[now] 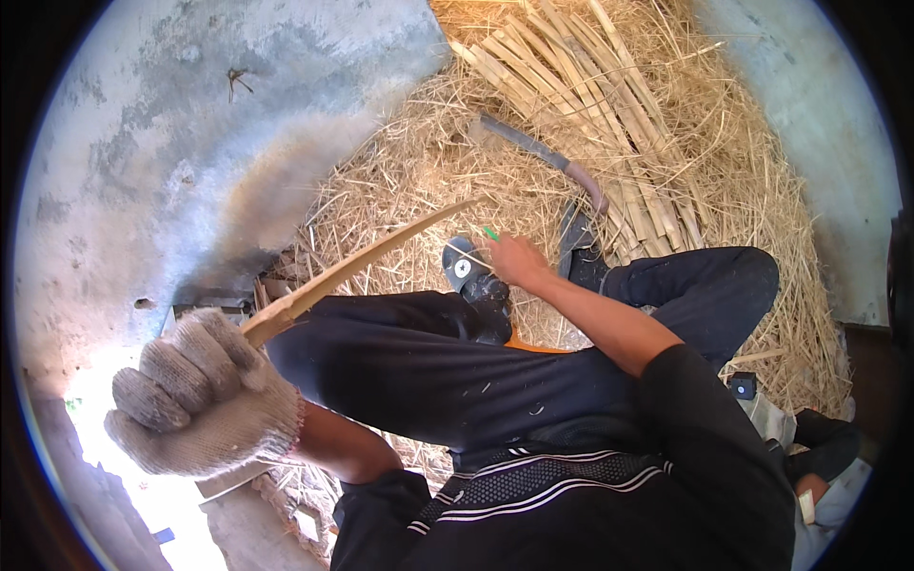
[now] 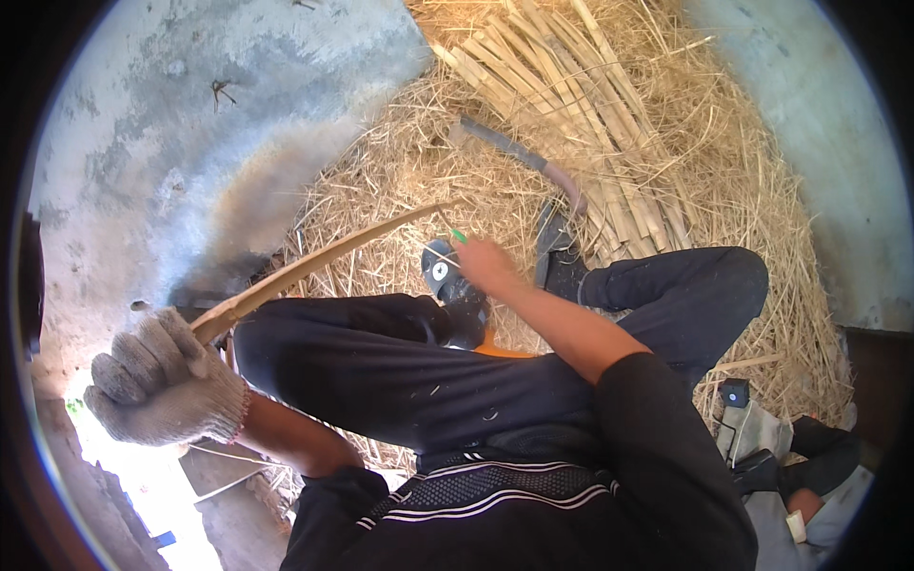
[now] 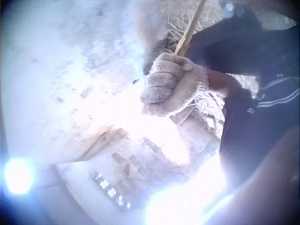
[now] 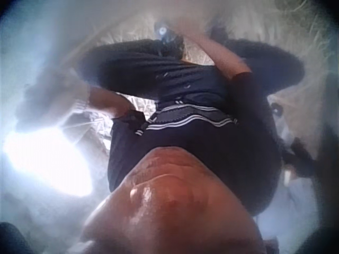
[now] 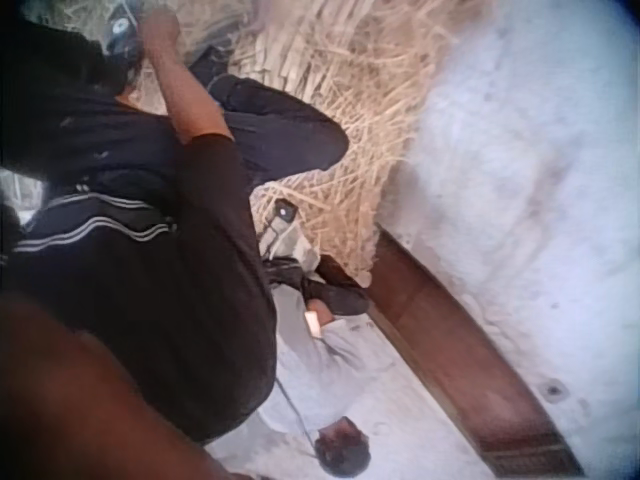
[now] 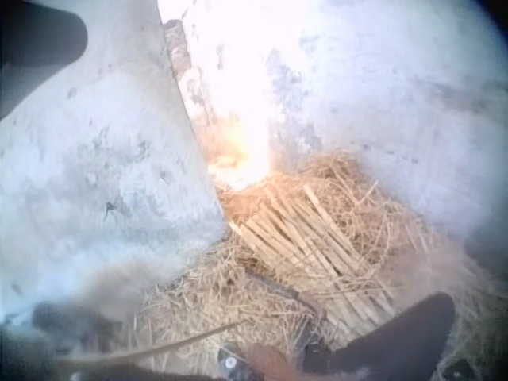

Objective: The person sits cross-legged on a straw-covered floor and uses a small green knife to shave the surface of a long bamboo stick held in their left hand. They repeatedly scrape the tool along the stick's length to remove the outer layer.

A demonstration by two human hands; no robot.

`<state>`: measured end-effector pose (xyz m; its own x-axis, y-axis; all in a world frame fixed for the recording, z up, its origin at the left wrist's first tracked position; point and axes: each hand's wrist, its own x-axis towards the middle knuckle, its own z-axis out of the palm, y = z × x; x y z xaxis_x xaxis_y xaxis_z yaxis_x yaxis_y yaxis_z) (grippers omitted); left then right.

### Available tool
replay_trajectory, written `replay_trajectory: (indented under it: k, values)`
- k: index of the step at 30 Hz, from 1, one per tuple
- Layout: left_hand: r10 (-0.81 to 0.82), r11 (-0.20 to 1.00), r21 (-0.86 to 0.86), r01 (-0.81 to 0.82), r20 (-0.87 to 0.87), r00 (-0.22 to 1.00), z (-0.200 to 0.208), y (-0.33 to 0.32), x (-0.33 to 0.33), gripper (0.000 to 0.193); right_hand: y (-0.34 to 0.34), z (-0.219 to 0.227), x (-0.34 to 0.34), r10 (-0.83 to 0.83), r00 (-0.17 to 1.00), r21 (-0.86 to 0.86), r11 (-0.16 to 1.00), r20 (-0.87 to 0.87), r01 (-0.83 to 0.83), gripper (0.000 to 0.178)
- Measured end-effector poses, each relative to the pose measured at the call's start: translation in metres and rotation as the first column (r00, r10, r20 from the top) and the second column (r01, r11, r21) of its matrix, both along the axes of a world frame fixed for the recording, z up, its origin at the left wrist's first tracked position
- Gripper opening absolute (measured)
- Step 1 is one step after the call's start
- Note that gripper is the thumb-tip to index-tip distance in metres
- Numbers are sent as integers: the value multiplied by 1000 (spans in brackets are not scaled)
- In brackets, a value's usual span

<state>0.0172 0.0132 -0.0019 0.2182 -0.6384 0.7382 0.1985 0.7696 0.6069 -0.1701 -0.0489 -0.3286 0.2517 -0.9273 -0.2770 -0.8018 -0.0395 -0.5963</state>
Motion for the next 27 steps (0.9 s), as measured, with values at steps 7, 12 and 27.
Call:
replay_trajectory:
  k: [7, 12, 27]
  values:
    - [-3, 997, 75, -1, 47, 999, -2, 8, 16, 49, 2, -3, 10, -263, 935, 107, 964, 236, 244, 49]
    - [12, 999, 49, -15, 59, 998, -3, 6, 14, 47, 6, -18, 7, -307, 888, 68, 951, 343, 302, 46]
    - [-506, 858, 26, 513, 217, 835, -20, 19, 51, 49, 86, 199, 20, 158, 734, -141, 986, 660, -85, 30]
